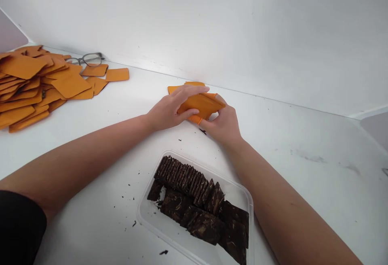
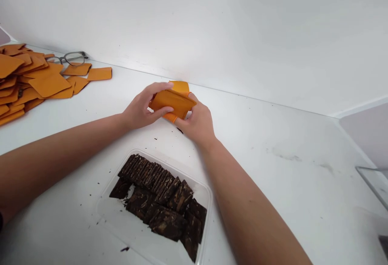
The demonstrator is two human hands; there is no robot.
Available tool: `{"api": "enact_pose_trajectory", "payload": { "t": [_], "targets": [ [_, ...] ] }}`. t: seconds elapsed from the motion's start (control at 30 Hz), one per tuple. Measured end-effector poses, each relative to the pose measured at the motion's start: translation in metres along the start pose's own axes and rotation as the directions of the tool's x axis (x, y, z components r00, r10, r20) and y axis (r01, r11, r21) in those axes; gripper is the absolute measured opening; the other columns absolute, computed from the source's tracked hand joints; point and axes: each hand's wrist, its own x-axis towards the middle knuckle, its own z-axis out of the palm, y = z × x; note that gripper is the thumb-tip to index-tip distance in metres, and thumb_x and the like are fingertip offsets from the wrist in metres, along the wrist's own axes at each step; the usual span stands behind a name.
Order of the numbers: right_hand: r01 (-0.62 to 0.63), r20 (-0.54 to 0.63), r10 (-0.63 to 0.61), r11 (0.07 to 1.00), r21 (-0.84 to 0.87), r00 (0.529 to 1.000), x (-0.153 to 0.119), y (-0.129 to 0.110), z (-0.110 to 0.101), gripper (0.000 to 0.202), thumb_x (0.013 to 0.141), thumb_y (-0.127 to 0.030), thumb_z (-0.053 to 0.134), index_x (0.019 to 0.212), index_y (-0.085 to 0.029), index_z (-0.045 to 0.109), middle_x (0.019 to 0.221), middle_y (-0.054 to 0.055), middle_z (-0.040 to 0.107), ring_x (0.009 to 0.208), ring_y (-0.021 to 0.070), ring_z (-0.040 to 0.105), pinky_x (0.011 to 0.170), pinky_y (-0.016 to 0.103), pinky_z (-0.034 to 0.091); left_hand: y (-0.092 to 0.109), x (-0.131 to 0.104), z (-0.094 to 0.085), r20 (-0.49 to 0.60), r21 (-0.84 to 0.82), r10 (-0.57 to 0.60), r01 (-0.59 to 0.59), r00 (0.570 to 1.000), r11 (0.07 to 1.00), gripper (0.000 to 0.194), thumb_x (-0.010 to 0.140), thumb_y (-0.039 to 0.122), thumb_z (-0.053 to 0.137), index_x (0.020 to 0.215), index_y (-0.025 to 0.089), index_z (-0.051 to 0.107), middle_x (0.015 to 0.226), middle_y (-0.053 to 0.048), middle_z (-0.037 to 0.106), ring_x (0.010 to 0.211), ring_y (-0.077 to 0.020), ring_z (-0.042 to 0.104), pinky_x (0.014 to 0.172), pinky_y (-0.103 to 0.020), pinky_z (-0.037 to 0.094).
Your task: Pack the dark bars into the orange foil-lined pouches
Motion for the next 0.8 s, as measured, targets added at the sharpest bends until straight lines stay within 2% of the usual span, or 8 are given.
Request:
{"api": "enact_pose_trajectory", "payload": {
  "t": [0.07, 0.13, 0.27, 0.4, 0.5, 0.57, 0.73, 0.8],
  "targets": [
    [-0.024, 0.003, 0.024, 1.000, 0.008, 1.000, -0.0003, 0.0004, -0.0003, 0.056, 0.075, -0.059, 0.081, 0.117, -0.025, 0.066, 0.105, 0.004, 0.073, 0.083, 0.0227, 0.067, 0.069, 0.038, 0.056, -0.0024, 0.0000, -0.0001, 0.057, 0.036, 0.006, -0.008, 0.998, 0.999, 0.051, 0.101, 0.033, 0.061, 0.147, 0.039, 0.039, 0.141, -0.005, 0.062, 0.132, -0.0242, 0.061, 0.104, -0.043, 0.057],
    [-0.038, 0.007, 0.038, 0.999, 0.009, 0.999, -0.0006, 0.0008, -0.0002, 0.060, 0.075, -0.056, 0.082, 0.124, -0.026, 0.063, 0.106, 0.004, 0.073, 0.084, 0.0226, 0.068, 0.069, 0.038, 0.057, -0.0043, -0.0005, 0.0006, 0.067, 0.038, 0.017, -0.019, 0.998, 0.999, 0.052, 0.102, 0.032, 0.059, 0.148, 0.037, 0.036, 0.140, -0.008, 0.060, 0.132, -0.0246, 0.060, 0.105, -0.045, 0.057],
    [-0.048, -0.006, 0.048, 0.999, -0.001, 0.999, -0.0011, 0.0014, 0.0000, 0.071, 0.071, -0.059, 0.084, 0.130, -0.027, 0.061, 0.108, 0.005, 0.072, 0.082, 0.0229, 0.067, 0.066, 0.038, 0.057, -0.0065, -0.0018, 0.0019, 0.072, 0.019, 0.034, -0.036, 0.997, 0.999, 0.051, 0.103, 0.031, 0.052, 0.148, 0.034, 0.029, 0.144, -0.012, 0.054, 0.137, -0.0258, 0.056, 0.108, -0.050, 0.055],
    [-0.048, -0.010, 0.048, 0.999, -0.004, 0.999, -0.0017, 0.0023, -0.0009, 0.087, 0.072, -0.057, 0.082, 0.146, -0.029, 0.049, 0.110, 0.005, 0.070, 0.084, 0.0233, 0.066, 0.068, 0.040, 0.059, -0.0070, -0.0017, 0.0003, 0.130, 0.009, -0.012, 0.011, 0.991, 1.000, 0.029, 0.101, 0.030, 0.052, 0.128, 0.030, 0.041, 0.130, -0.011, 0.061, 0.123, -0.0249, 0.061, 0.101, -0.049, 0.057],
    [-0.038, -0.005, 0.038, 0.999, -0.010, 0.999, -0.0016, 0.0030, -0.0015, 0.088, 0.071, -0.057, 0.081, 0.148, -0.027, 0.050, 0.117, 0.007, 0.070, 0.083, 0.0223, 0.066, 0.071, 0.041, 0.060, -0.0072, -0.0019, -0.0007, 0.111, 0.015, -0.053, 0.052, 0.992, 0.999, 0.021, 0.097, 0.029, 0.058, 0.111, 0.027, 0.042, 0.119, -0.010, 0.062, 0.108, -0.0225, 0.065, 0.087, -0.043, 0.060],
    [-0.026, -0.004, 0.026, 0.999, -0.021, 1.000, -0.0017, 0.0027, -0.0014, 0.083, 0.072, -0.054, 0.080, 0.146, -0.028, 0.053, 0.124, 0.007, 0.069, 0.081, 0.0207, 0.064, 0.072, 0.041, 0.060, -0.0072, -0.0021, -0.0005, 0.089, 0.011, -0.062, 0.061, 0.994, 0.998, 0.024, 0.095, 0.029, 0.062, 0.105, 0.026, 0.041, 0.119, -0.009, 0.062, 0.108, -0.0219, 0.065, 0.084, -0.040, 0.060],
    [0.024, -0.010, -0.024, 0.999, -0.047, 1.000, -0.0039, -0.0007, -0.0002, 0.074, 0.076, -0.045, 0.074, 0.146, -0.031, 0.054, 0.114, 0.003, 0.072, 0.080, 0.0205, 0.064, 0.080, 0.044, 0.060, -0.0033, 0.0013, -0.0008, -0.004, 0.012, -0.001, 0.001, 1.000, 1.000, 0.038, 0.092, 0.033, 0.067, 0.121, 0.028, 0.043, 0.118, -0.008, 0.063, 0.113, -0.0224, 0.065, 0.088, -0.040, 0.060],
    [0.037, -0.018, -0.038, 0.998, -0.047, 0.999, -0.0048, -0.0019, -0.0001, 0.076, 0.078, -0.048, 0.074, 0.148, -0.030, 0.052, 0.111, 0.003, 0.072, 0.084, 0.0218, 0.065, 0.086, 0.046, 0.060, -0.0006, 0.0034, -0.0022, 0.004, 0.064, 0.035, -0.035, 0.999, 0.997, 0.031, 0.094, 0.032, 0.067, 0.120, 0.028, 0.049, 0.116, -0.007, 0.066, 0.113, -0.0219, 0.066, 0.093, -0.043, 0.059]
  ]
}}
